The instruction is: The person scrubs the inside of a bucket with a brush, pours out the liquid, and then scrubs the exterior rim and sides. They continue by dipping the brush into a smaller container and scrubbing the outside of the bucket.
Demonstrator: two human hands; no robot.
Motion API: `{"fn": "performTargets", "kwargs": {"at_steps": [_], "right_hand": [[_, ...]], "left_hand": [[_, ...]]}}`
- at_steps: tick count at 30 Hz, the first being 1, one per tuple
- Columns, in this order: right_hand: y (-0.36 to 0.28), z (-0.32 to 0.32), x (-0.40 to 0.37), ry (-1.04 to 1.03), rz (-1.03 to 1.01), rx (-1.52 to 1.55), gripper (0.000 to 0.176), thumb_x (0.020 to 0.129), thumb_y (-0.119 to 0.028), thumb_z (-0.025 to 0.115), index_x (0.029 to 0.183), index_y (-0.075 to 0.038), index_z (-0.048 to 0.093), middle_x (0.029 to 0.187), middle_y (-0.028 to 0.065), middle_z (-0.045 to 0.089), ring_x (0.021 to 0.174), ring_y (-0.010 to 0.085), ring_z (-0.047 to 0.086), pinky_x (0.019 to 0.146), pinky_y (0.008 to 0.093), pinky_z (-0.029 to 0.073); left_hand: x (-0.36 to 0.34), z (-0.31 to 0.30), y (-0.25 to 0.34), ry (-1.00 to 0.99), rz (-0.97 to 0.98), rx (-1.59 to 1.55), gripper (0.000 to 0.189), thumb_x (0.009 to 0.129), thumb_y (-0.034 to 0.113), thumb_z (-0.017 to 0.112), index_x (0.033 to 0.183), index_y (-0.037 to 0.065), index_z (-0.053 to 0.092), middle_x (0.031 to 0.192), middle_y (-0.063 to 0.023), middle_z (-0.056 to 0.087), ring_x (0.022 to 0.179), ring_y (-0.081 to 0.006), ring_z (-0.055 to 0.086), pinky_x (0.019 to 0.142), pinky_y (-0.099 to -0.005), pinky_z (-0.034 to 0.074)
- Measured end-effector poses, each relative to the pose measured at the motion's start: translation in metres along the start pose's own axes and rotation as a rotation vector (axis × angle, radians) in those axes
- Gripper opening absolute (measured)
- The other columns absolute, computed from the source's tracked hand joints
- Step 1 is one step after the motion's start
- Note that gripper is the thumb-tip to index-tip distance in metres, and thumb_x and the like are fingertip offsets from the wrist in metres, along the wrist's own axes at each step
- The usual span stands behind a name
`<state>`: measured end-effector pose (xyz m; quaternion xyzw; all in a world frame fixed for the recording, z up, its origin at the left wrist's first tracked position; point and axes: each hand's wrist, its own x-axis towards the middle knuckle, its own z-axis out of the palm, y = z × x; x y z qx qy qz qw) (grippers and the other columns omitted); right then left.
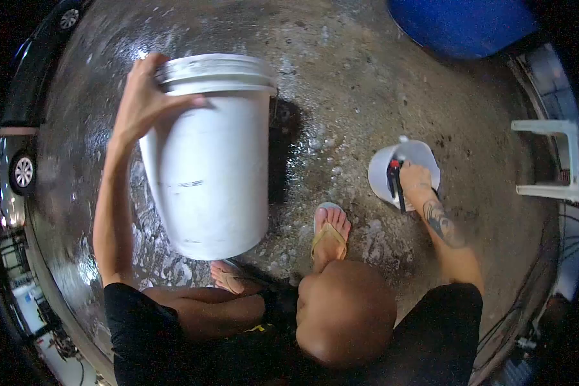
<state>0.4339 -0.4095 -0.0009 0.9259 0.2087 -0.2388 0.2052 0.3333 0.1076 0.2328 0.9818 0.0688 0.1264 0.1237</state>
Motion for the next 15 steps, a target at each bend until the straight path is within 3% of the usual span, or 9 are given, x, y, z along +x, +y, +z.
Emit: {"fn": "performTargets", "kwargs": {"at_steps": [2, 4, 5, 7, 9, 11, 12, 14, 15], "right_hand": [[0.0, -0.011, -0.002, -0.01, -0.042, -0.017, 0.033, 0.085, -0.014, 0.066, 0.114, 0.001, 0.064, 0.096, 0.0212, 0.072, 0.093, 0.0357, 0.071, 0.079, 0.0474, 0.055], [0.007, -0.042, -0.017, -0.283, -0.205, -0.001, 0.027, 0.093, -0.014, 0.052, 0.115, -0.003, 0.064, 0.099, 0.0198, 0.072, 0.093, 0.0371, 0.07, 0.081, 0.0486, 0.055], [0.006, -0.043, -0.018, -0.274, -0.2, -0.009, 0.027, 0.093, -0.014, 0.052, 0.115, -0.003, 0.064, 0.099, 0.0198, 0.072, 0.093, 0.0371, 0.07, 0.081, 0.0486, 0.055], [-0.001, -0.025, -0.013, -0.049, 0.139, 0.084, 0.034, 0.097, -0.023, 0.045, 0.119, -0.005, 0.063, 0.105, 0.0206, 0.07, 0.099, 0.0402, 0.068, 0.086, 0.0476, 0.053], [0.029, 0.06, 0.029, -0.173, 0.125, 0.095, 0.043, 0.1, -0.028, 0.035, 0.129, -0.005, 0.057, 0.109, 0.0221, 0.069, 0.108, 0.0404, 0.064, 0.091, 0.0498, 0.05], [0.014, -0.024, -0.017, -0.295, -0.102, 0.021, 0.047, 0.101, -0.03, 0.032, 0.13, -0.004, 0.058, 0.112, 0.0231, 0.068, 0.109, 0.0413, 0.063, 0.094, 0.0497, 0.049], [0.005, -0.031, -0.017, -0.284, -0.096, 0.016, 0.047, 0.101, -0.03, 0.032, 0.13, -0.004, 0.058, 0.112, 0.0231, 0.068, 0.109, 0.0413, 0.063, 0.094, 0.0497, 0.049], [-0.004, -0.034, -0.019, -0.114, 0.29, 0.248, 0.044, 0.098, -0.03, 0.043, 0.127, -0.003, 0.061, 0.113, 0.0238, 0.067, 0.111, 0.042, 0.062, 0.095, 0.0478, 0.049], [0.005, -0.017, -0.011, -0.105, 0.292, 0.242, 0.044, 0.098, -0.03, 0.043, 0.127, -0.003, 0.061, 0.113, 0.0238, 0.067, 0.111, 0.042, 0.062, 0.095, 0.0478, 0.049]], "left_hand": [[0.006, 0.007, 0.006, 0.072, 0.135, 0.014, 0.097, 0.052, 0.055, 0.091, 0.12, -0.006, 0.059, 0.11, -0.0222, 0.061, 0.109, -0.0333, 0.055, 0.097, -0.0429, 0.048], [0.009, 0.005, 0.017, 0.024, 0.187, 0.004, 0.091, 0.057, 0.048, 0.091, 0.125, -0.004, 0.059, 0.116, -0.0208, 0.062, 0.11, -0.0318, 0.056, 0.102, -0.0402, 0.046], [0.011, 0.004, 0.014, 0.036, 0.185, 0.001, 0.091, 0.057, 0.048, 0.091, 0.125, -0.004, 0.059, 0.116, -0.0208, 0.062, 0.11, -0.0318, 0.056, 0.102, -0.0402, 0.046], [0.022, 0.009, 0.003, -0.019, 0.256, -0.068, 0.087, 0.059, 0.039, 0.091, 0.131, 0.005, 0.058, 0.125, -0.0174, 0.061, 0.119, -0.0305, 0.058, 0.105, -0.0414, 0.047], [0.028, 0.014, -0.008, -0.009, 0.218, -0.084, 0.085, 0.061, 0.038, 0.09, 0.133, 0.006, 0.057, 0.128, -0.016, 0.061, 0.119, -0.0301, 0.059, 0.106, -0.0412, 0.047], [0.031, 0.02, -0.016, 0.002, 0.216, -0.15, 0.083, 0.062, 0.042, 0.089, 0.127, 0.0, 0.06, 0.123, -0.0177, 0.064, 0.116, -0.0313, 0.059, 0.105, -0.0404, 0.045], [0.034, 0.022, -0.019, 0.016, 0.218, -0.15, 0.083, 0.062, 0.042, 0.089, 0.127, 0.0, 0.06, 0.123, -0.0177, 0.064, 0.116, -0.0313, 0.059, 0.105, -0.0404, 0.045], [0.042, 0.03, -0.021, 0.001, 0.215, -0.208, 0.08, 0.063, 0.042, 0.088, 0.127, 0.003, 0.06, 0.118, -0.0169, 0.066, 0.115, -0.032, 0.059, 0.102, -0.041, 0.046], [0.045, 0.034, -0.02, 0.012, 0.213, -0.211, 0.08, 0.063, 0.042, 0.088, 0.127, 0.003, 0.06, 0.118, -0.0169, 0.066, 0.115, -0.032, 0.059, 0.102, -0.041, 0.046]]}}
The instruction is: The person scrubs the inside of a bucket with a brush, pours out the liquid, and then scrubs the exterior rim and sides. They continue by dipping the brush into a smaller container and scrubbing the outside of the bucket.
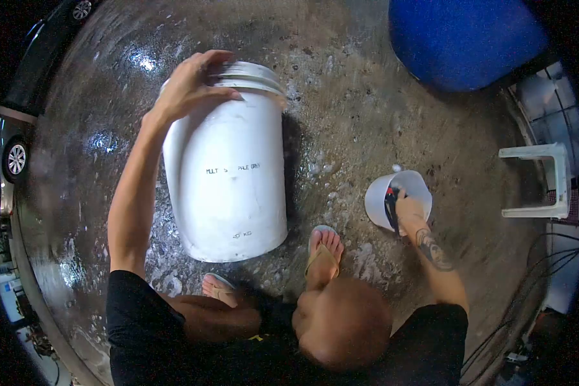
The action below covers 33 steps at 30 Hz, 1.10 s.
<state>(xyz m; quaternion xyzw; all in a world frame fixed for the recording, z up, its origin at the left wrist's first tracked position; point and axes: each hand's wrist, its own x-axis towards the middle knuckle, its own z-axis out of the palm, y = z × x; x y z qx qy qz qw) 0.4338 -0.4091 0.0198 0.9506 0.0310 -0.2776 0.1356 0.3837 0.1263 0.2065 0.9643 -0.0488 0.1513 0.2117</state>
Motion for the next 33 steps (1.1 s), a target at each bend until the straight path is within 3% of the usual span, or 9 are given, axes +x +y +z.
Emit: {"fn": "performTargets", "kwargs": {"at_steps": [3, 9, 11, 14, 18, 22, 24, 26, 33], "right_hand": [[0.027, 0.017, 0.023, -0.172, -0.429, -0.254, 0.048, 0.076, -0.023, 0.071, 0.117, -0.002, 0.062, 0.099, 0.0207, 0.07, 0.092, 0.0386, 0.069, 0.08, 0.0482, 0.054], [0.031, -0.125, -0.085, -0.168, -0.281, -0.085, 0.059, 0.067, -0.031, 0.081, 0.116, -0.002, 0.067, 0.098, 0.0223, 0.071, 0.094, 0.0374, 0.069, 0.082, 0.0435, 0.054], [0.045, -0.151, -0.097, -0.112, -0.248, -0.027, 0.078, 0.066, -0.045, 0.083, 0.132, -0.01, 0.059, 0.109, 0.0223, 0.068, 0.101, 0.0376, 0.067, 0.088, 0.0482, 0.051], [0.031, -0.179, -0.096, 0.043, -0.43, 0.391, 0.085, 0.07, -0.043, 0.084, 0.14, -0.007, 0.052, 0.12, 0.018, 0.068, 0.106, 0.0277, 0.067, 0.094, 0.0392, 0.05], [-0.055, -0.196, -0.052, 0.177, -0.807, 1.07, 0.075, 0.082, -0.02, 0.081, 0.145, -0.003, 0.045, 0.134, 0.0139, 0.059, 0.12, 0.0172, 0.056, 0.103, 0.0306, 0.042], [-0.163, -0.233, -0.012, 0.246, -0.885, 0.966, 0.08, 0.074, -0.045, 0.083, 0.142, -0.017, 0.053, 0.124, 0.0126, 0.067, 0.107, 0.0166, 0.064, 0.091, 0.031, 0.05], [-0.218, -0.245, 0.005, 0.433, -1.197, 1.059, 0.08, 0.071, -0.052, 0.082, 0.14, -0.022, 0.055, 0.12, 0.014, 0.069, 0.107, 0.0217, 0.067, 0.092, 0.0318, 0.05], [-0.24, -0.261, -0.006, 0.361, -1.142, 0.927, 0.079, 0.073, -0.056, 0.08, 0.141, -0.024, 0.055, 0.124, 0.0139, 0.067, 0.109, 0.0242, 0.066, 0.095, 0.0334, 0.049], [-0.172, -0.209, 0.044, 0.33, -0.99, 0.974, 0.086, 0.068, -0.05, 0.085, 0.144, -0.025, 0.051, 0.126, 0.0145, 0.066, 0.112, 0.0255, 0.065, 0.097, 0.0386, 0.049]], "left_hand": [[0.012, 0.015, 0.003, -0.069, 0.084, 0.012, 0.081, 0.067, 0.042, 0.087, 0.135, 0.012, 0.056, 0.129, -0.016, 0.061, 0.12, -0.0316, 0.058, 0.107, -0.0423, 0.045], [0.017, 0.038, 0.003, -0.043, 0.093, -0.142, 0.087, 0.059, 0.045, 0.09, 0.133, 0.011, 0.058, 0.145, -0.0128, 0.05, 0.124, -0.0316, 0.054, 0.109, -0.0434, 0.044], [0.018, 0.041, 0.0, -0.002, 0.182, -0.106, 0.087, 0.058, 0.046, 0.091, 0.131, 0.01, 0.059, 0.145, -0.0137, 0.049, 0.126, -0.0316, 0.053, 0.11, -0.0435, 0.043], [0.022, 0.042, -0.001, -0.015, 0.04, -0.056, 0.086, 0.056, 0.046, 0.091, 0.128, 0.009, 0.062, 0.148, -0.0129, 0.046, 0.129, -0.0323, 0.05, 0.111, -0.0443, 0.042], [0.025, 0.045, 0.004, -0.023, 0.029, 0.06, 0.088, 0.055, 0.059, 0.088, 0.123, 0.008, 0.066, 0.138, -0.0174, 0.053, 0.126, -0.0345, 0.051, 0.111, -0.0459, 0.04], [0.031, 0.043, 0.018, -0.119, -0.077, 0.06, 0.089, 0.054, 0.07, 0.083, 0.116, 0.008, 0.068, 0.117, -0.0184, 0.066, 0.113, -0.034, 0.061, 0.101, -0.0496, 0.045], [0.03, 0.05, 0.018, -0.004, -0.035, 0.082, 0.085, 0.052, 0.07, 0.084, 0.111, 0.009, 0.069, 0.107, -0.0174, 0.07, 0.103, -0.0337, 0.066, 0.092, -0.0487, 0.049], [0.036, 0.043, 0.018, -0.177, -0.134, -0.064, 0.085, 0.051, 0.068, 0.085, 0.108, 0.007, 0.07, 0.102, -0.0197, 0.071, 0.098, -0.0347, 0.067, 0.088, -0.045, 0.052], [0.03, 0.05, 0.013, 0.017, -0.086, 0.002, 0.095, 0.047, 0.066, 0.087, 0.11, -0.003, 0.067, 0.102, -0.0219, 0.07, 0.098, -0.0358, 0.066, 0.092, -0.0432, 0.051]]}}
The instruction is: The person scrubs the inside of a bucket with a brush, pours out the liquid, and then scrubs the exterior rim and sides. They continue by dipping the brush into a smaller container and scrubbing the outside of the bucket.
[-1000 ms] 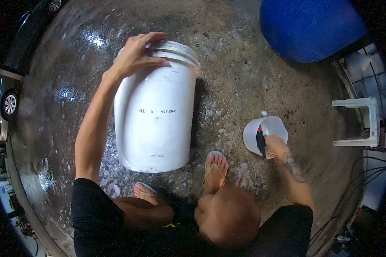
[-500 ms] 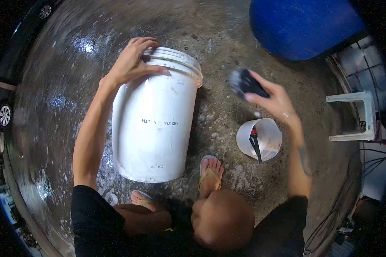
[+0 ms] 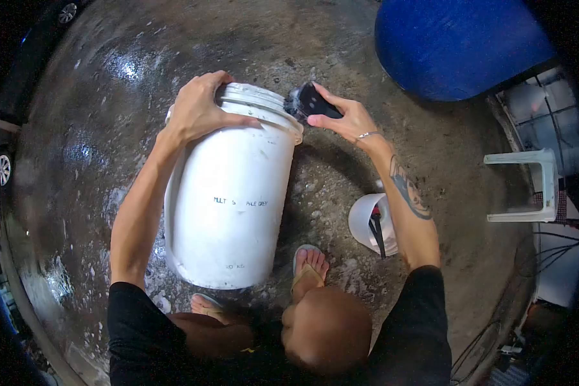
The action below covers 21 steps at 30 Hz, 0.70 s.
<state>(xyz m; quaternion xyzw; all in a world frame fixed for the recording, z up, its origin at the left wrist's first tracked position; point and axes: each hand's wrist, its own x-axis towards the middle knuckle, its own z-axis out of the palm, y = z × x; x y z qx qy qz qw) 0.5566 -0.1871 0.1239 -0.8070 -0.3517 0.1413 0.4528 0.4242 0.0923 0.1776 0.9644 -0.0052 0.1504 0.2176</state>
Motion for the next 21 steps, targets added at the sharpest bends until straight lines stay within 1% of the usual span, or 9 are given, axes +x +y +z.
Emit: {"fn": "performTargets", "kwargs": {"at_steps": [1, 2, 3, 5, 9, 11, 15, 17, 21], "right_hand": [[-0.003, 0.0, -0.002, 0.028, 0.04, 0.018, 0.087, 0.068, -0.049, 0.085, 0.144, -0.025, 0.051, 0.126, 0.0142, 0.066, 0.112, 0.0251, 0.065, 0.097, 0.0389, 0.049], [-0.042, -0.003, 0.005, -0.068, 0.19, 0.052, 0.088, 0.067, -0.05, 0.086, 0.144, -0.025, 0.051, 0.127, 0.0132, 0.066, 0.111, 0.0252, 0.065, 0.097, 0.0387, 0.049], [-0.055, 0.007, 0.012, -0.058, 0.203, 0.056, 0.088, 0.067, -0.05, 0.086, 0.144, -0.025, 0.051, 0.127, 0.0132, 0.066, 0.111, 0.0252, 0.065, 0.097, 0.0387, 0.049], [-0.067, 0.018, 0.027, -0.067, -0.01, -0.048, 0.091, 0.065, -0.053, 0.086, 0.144, -0.024, 0.052, 0.128, 0.0136, 0.065, 0.111, 0.0242, 0.066, 0.098, 0.0384, 0.049], [-0.02, 0.017, 0.002, 0.019, -0.055, -0.01, 0.091, 0.065, -0.057, 0.084, 0.144, -0.025, 0.052, 0.128, 0.0144, 0.065, 0.11, 0.0253, 0.066, 0.097, 0.0384, 0.049], [0.028, 0.006, -0.015, 0.019, 0.042, -0.071, 0.091, 0.067, -0.058, 0.083, 0.144, -0.022, 0.051, 0.128, 0.0156, 0.065, 0.111, 0.0259, 0.065, 0.097, 0.0381, 0.048], [-0.025, 0.015, 0.003, 0.028, 0.018, -0.043, 0.09, 0.069, -0.056, 0.083, 0.145, -0.018, 0.05, 0.13, 0.017, 0.063, 0.117, 0.0269, 0.063, 0.101, 0.0379, 0.047], [-0.074, 0.021, 0.026, -0.128, -0.034, 0.04, 0.093, 0.069, -0.054, 0.084, 0.145, -0.014, 0.049, 0.136, 0.0178, 0.059, 0.125, 0.0272, 0.057, 0.106, 0.0372, 0.043], [-0.039, 0.035, 0.025, -0.065, -0.138, 0.178, 0.092, 0.07, -0.051, 0.084, 0.145, -0.012, 0.048, 0.14, 0.0175, 0.055, 0.129, 0.026, 0.054, 0.107, 0.0358, 0.042]], "left_hand": [[0.003, 0.001, 0.007, -0.071, -0.037, 0.011, 0.096, 0.046, 0.065, 0.088, 0.112, -0.001, 0.067, 0.106, -0.0213, 0.069, 0.103, -0.037, 0.064, 0.096, -0.045, 0.049], [0.005, 0.002, 0.013, -0.096, -0.04, 0.013, 0.095, 0.047, 0.063, 0.089, 0.112, -0.001, 0.066, 0.106, -0.0214, 0.069, 0.103, -0.0365, 0.064, 0.094, -0.0445, 0.05], [0.007, 0.006, 0.015, -0.108, -0.029, 0.009, 0.095, 0.047, 0.063, 0.089, 0.112, -0.001, 0.066, 0.106, -0.0214, 0.069, 0.103, -0.0365, 0.064, 0.094, -0.0445, 0.05], [0.006, 0.007, 0.013, -0.077, -0.007, 0.014, 0.093, 0.048, 0.061, 0.089, 0.112, -0.002, 0.066, 0.106, -0.0214, 0.069, 0.103, -0.0354, 0.064, 0.092, -0.0442, 0.051], [-0.003, 0.0, -0.005, 0.033, 0.008, 0.011, 0.093, 0.048, 0.067, 0.086, 0.106, -0.003, 0.068, 0.101, -0.0208, 0.07, 0.097, -0.0341, 0.067, 0.091, -0.042, 0.052], [-0.003, -0.003, -0.007, 0.018, -0.015, 0.021, 0.092, 0.049, 0.067, 0.086, 0.107, -0.002, 0.068, 0.101, -0.0189, 0.07, 0.097, -0.0334, 0.067, 0.091, -0.0417, 0.052], [0.0, -0.003, 0.0, -0.023, -0.03, -0.008, 0.094, 0.049, 0.068, 0.086, 0.108, -0.003, 0.068, 0.102, -0.0196, 0.07, 0.099, -0.0332, 0.066, 0.091, -0.0419, 0.051], [0.0, 0.0, 0.001, -0.012, -0.004, 0.0, 0.095, 0.048, 0.068, 0.086, 0.108, -0.004, 0.068, 0.102, -0.0199, 0.07, 0.099, -0.0331, 0.066, 0.091, -0.0419, 0.051], [-0.003, -0.009, -0.003, 0.02, -0.018, 0.04, 0.095, 0.048, 0.066, 0.086, 0.109, -0.004, 0.067, 0.103, -0.0204, 0.07, 0.099, -0.0335, 0.066, 0.092, -0.0417, 0.051]]}}
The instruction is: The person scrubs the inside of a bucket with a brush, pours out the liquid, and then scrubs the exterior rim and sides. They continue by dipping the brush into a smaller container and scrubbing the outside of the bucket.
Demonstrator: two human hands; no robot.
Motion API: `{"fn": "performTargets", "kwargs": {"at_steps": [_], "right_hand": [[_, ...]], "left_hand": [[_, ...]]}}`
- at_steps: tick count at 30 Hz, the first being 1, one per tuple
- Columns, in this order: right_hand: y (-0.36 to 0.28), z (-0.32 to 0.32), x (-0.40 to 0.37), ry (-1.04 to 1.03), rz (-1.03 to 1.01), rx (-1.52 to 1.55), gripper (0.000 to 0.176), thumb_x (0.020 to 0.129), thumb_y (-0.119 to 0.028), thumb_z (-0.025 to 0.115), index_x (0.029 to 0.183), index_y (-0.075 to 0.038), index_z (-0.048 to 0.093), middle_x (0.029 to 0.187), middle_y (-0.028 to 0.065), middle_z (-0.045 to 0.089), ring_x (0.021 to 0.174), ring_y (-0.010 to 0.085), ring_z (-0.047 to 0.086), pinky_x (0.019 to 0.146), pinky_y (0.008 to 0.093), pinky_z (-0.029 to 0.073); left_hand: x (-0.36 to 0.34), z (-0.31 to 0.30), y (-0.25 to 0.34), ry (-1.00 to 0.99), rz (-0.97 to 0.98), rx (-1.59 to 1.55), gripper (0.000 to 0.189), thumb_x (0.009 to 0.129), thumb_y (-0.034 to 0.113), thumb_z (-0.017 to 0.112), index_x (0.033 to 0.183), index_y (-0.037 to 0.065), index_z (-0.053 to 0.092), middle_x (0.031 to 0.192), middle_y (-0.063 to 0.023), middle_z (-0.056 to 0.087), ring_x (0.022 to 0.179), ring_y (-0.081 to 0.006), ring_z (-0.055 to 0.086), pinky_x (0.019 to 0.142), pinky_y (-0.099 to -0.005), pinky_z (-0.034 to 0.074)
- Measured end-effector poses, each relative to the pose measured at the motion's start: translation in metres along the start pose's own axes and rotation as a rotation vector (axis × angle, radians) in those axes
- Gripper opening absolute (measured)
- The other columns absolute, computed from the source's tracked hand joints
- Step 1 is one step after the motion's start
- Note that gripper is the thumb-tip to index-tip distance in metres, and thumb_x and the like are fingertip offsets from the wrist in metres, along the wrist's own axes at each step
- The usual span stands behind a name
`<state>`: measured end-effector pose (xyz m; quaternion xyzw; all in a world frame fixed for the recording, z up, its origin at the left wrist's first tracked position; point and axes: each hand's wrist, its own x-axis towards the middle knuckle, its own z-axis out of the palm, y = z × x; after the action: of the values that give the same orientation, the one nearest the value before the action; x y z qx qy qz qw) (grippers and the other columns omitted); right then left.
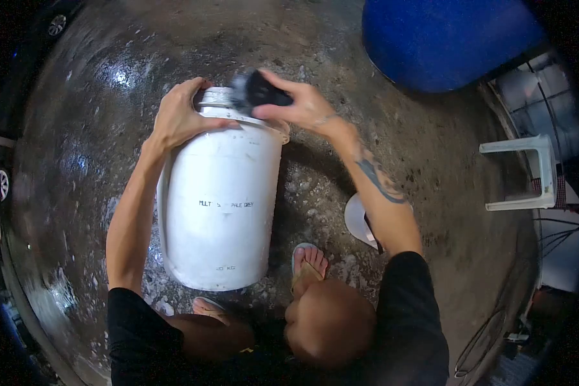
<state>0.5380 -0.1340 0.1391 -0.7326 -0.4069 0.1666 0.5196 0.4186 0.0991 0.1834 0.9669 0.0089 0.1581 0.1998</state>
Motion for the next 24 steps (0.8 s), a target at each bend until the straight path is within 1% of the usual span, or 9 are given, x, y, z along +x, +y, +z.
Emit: {"fn": "performTargets", "kwargs": {"at_steps": [2, 5, 11, 14, 15, 18, 20, 22, 24], "right_hand": [[0.024, -0.025, -0.034, 0.041, 0.222, -0.117, 0.093, 0.071, -0.05, 0.084, 0.146, -0.011, 0.046, 0.143, 0.0164, 0.053, 0.128, 0.0226, 0.054, 0.105, 0.0341, 0.043], [0.052, -0.038, -0.054, 0.055, 0.287, -0.249, 0.092, 0.071, -0.049, 0.085, 0.146, -0.011, 0.046, 0.139, 0.016, 0.057, 0.124, 0.0224, 0.057, 0.103, 0.0346, 0.044], [-0.042, 0.003, 0.016, -0.032, 0.133, -0.16, 0.092, 0.071, -0.051, 0.084, 0.146, -0.012, 0.047, 0.132, 0.0154, 0.062, 0.122, 0.0228, 0.059, 0.102, 0.0337, 0.045], [-0.001, -0.002, 0.001, 0.043, 0.047, -0.054, 0.093, 0.07, -0.053, 0.084, 0.146, -0.013, 0.047, 0.134, 0.0154, 0.061, 0.123, 0.0233, 0.059, 0.103, 0.0337, 0.044], [0.012, -0.01, -0.015, 0.042, 0.167, -0.013, 0.094, 0.07, -0.053, 0.084, 0.146, -0.014, 0.047, 0.136, 0.0152, 0.059, 0.124, 0.0244, 0.058, 0.104, 0.0342, 0.044], [0.087, -0.03, -0.064, -0.055, 0.318, -0.424, 0.09, 0.072, -0.065, 0.075, 0.146, -0.023, 0.047, 0.13, 0.0201, 0.062, 0.124, 0.0329, 0.058, 0.104, 0.0377, 0.044], [0.079, -0.026, -0.071, -0.095, 0.429, -0.533, 0.087, 0.072, -0.07, 0.071, 0.144, -0.026, 0.049, 0.128, 0.0215, 0.062, 0.123, 0.0361, 0.058, 0.103, 0.038, 0.045], [0.084, -0.036, -0.079, -0.087, 0.435, -0.499, 0.085, 0.072, -0.069, 0.072, 0.143, -0.026, 0.052, 0.131, 0.02, 0.061, 0.123, 0.0357, 0.058, 0.103, 0.0373, 0.045], [0.096, -0.041, -0.082, 0.118, 0.378, -0.267, 0.088, 0.07, -0.058, 0.081, 0.142, -0.016, 0.053, 0.137, 0.0148, 0.059, 0.124, 0.0277, 0.059, 0.105, 0.0367, 0.044]], "left_hand": [[-0.002, -0.001, -0.008, -0.038, -0.036, -0.073, 0.094, 0.048, 0.065, 0.086, 0.108, -0.004, 0.067, 0.103, -0.0203, 0.07, 0.099, -0.0334, 0.066, 0.091, -0.042, 0.051], [-0.001, 0.004, -0.003, -0.021, -0.003, -0.059, 0.092, 0.049, 0.065, 0.086, 0.107, -0.003, 0.068, 0.101, -0.0193, 0.07, 0.095, -0.0332, 0.067, 0.09, -0.0422, 0.051], [0.001, 0.006, 0.007, -0.045, 0.032, -0.033, 0.091, 0.051, 0.065, 0.086, 0.107, -0.004, 0.067, 0.101, -0.0199, 0.071, 0.096, -0.0346, 0.067, 0.09, -0.0421, 0.052], [-0.003, -0.001, -0.003, 0.038, 0.045, 0.016, 0.092, 0.051, 0.065, 0.086, 0.109, -0.004, 0.067, 0.103, -0.0207, 0.07, 0.098, -0.0337, 0.067, 0.091, -0.0416, 0.052], [-0.007, -0.003, -0.012, 0.012, -0.008, -0.028, 0.093, 0.05, 0.065, 0.086, 0.109, -0.004, 0.067, 0.103, -0.0209, 0.07, 0.099, -0.0336, 0.067, 0.092, -0.0415, 0.052], [-0.011, 0.0, -0.016, -0.022, -0.053, -0.097, 0.093, 0.05, 0.065, 0.087, 0.109, -0.004, 0.067, 0.105, -0.0211, 0.07, 0.099, -0.0336, 0.067, 0.092, -0.0413, 0.051], [-0.008, -0.002, -0.02, -0.043, -0.035, -0.126, 0.091, 0.05, 0.065, 0.086, 0.108, -0.003, 0.068, 0.105, -0.0212, 0.069, 0.099, -0.0337, 0.066, 0.092, -0.0412, 0.051], [-0.009, 0.0, -0.016, -0.042, -0.01, -0.108, 0.09, 0.05, 0.065, 0.086, 0.107, -0.002, 0.068, 0.102, -0.0202, 0.069, 0.096, -0.0336, 0.066, 0.091, -0.0409, 0.051], [-0.007, 0.002, -0.013, -0.051, 0.029, -0.091, 0.089, 0.05, 0.065, 0.086, 0.105, -0.002, 0.068, 0.1, -0.0192, 0.069, 0.095, -0.0336, 0.066, 0.091, -0.0412, 0.051]]}}
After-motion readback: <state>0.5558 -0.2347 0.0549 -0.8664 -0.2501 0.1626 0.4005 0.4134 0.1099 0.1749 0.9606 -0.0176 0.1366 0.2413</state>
